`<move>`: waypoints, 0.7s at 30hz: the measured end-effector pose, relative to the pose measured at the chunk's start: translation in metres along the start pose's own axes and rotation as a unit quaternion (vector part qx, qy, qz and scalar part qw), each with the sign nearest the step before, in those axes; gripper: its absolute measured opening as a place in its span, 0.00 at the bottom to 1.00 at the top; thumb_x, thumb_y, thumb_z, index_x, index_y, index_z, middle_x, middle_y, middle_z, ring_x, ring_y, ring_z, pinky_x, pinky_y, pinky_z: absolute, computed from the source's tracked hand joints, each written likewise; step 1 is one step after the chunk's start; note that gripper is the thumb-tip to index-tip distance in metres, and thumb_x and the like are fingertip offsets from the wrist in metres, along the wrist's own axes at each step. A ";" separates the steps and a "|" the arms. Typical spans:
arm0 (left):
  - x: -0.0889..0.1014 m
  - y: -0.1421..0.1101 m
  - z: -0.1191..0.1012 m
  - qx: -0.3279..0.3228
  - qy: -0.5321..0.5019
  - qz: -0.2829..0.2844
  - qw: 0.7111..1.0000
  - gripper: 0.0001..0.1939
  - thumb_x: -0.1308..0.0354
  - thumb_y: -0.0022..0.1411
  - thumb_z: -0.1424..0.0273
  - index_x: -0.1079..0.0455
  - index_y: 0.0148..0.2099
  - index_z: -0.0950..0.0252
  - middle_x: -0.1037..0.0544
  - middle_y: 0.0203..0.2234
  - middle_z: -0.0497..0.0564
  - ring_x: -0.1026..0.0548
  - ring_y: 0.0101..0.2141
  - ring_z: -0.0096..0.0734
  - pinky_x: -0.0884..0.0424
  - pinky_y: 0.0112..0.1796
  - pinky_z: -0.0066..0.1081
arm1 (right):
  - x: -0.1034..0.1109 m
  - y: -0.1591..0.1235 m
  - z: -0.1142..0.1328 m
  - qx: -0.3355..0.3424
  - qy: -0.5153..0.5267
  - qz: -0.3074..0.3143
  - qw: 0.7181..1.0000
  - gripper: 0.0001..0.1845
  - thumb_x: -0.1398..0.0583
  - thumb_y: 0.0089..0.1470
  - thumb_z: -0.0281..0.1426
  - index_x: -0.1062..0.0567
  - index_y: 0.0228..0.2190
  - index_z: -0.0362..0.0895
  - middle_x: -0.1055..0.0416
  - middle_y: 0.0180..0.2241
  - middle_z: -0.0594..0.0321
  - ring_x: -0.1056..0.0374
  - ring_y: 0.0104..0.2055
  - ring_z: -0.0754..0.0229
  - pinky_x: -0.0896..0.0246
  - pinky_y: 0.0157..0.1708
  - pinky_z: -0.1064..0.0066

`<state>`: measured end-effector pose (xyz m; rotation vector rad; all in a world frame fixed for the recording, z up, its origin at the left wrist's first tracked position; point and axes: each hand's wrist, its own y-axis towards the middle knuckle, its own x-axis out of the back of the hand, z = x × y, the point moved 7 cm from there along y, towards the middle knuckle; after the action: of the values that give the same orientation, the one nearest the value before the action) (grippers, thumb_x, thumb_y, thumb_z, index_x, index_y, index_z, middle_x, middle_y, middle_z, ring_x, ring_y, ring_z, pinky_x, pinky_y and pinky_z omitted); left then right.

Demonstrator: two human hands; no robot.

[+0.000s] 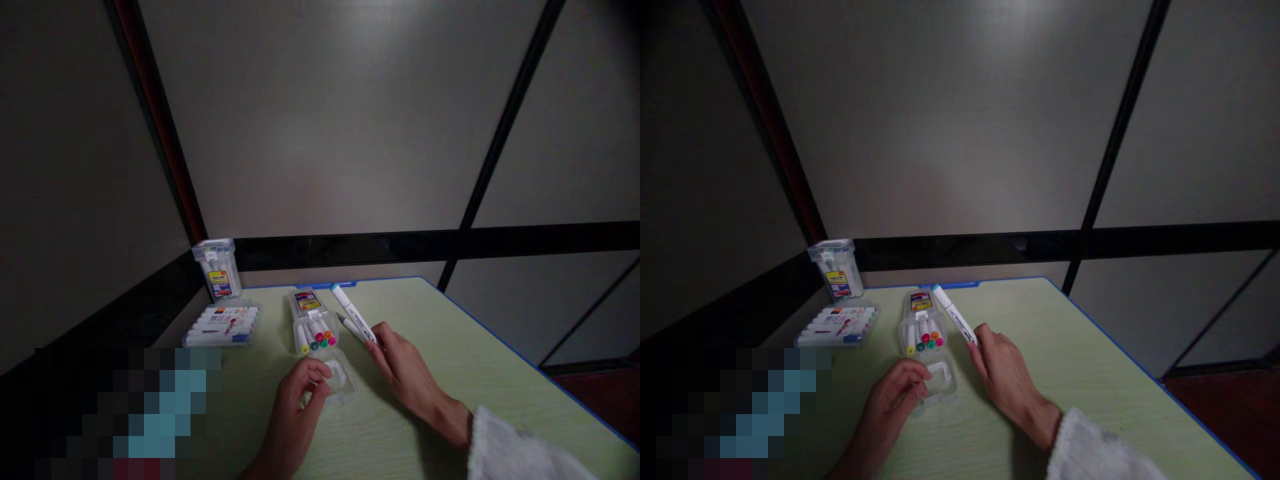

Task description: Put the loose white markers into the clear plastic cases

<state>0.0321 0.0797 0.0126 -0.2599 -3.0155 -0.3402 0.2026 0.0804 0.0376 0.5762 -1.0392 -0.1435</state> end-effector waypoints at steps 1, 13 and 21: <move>0.000 0.000 0.000 0.001 -0.007 -0.001 1.000 0.04 0.46 0.50 0.70 0.33 0.29 0.65 0.28 0.26 0.51 0.29 0.30 0.35 0.36 0.30 0.29 | 0.000 0.000 0.000 0.003 0.000 0.002 1.000 0.09 0.57 0.60 0.34 0.43 0.29 0.46 0.37 0.20 0.64 0.39 0.20 0.57 0.47 0.20 0.70; 0.006 0.000 0.006 -0.021 -0.108 -0.041 0.993 0.17 0.45 0.55 0.69 0.42 0.47 0.63 0.30 0.30 0.47 0.31 0.26 0.27 0.34 0.29 0.27 | 0.001 -0.004 0.014 0.066 0.010 0.033 0.997 0.09 0.58 0.60 0.32 0.41 0.32 0.45 0.31 0.21 0.60 0.36 0.20 0.57 0.45 0.21 0.70; 0.009 0.002 0.005 -0.031 -0.107 -0.060 0.992 0.26 0.44 0.55 0.70 0.49 0.54 0.62 0.30 0.28 0.45 0.32 0.25 0.25 0.36 0.27 0.24 | -0.003 -0.004 0.023 0.118 0.004 0.079 0.990 0.18 0.59 0.62 0.41 0.37 0.31 0.44 0.31 0.21 0.62 0.35 0.21 0.59 0.46 0.22 0.71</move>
<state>0.0229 0.0843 0.0095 -0.1284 -3.2436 -0.4442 0.1829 0.0690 0.0417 0.7038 -1.0980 0.1227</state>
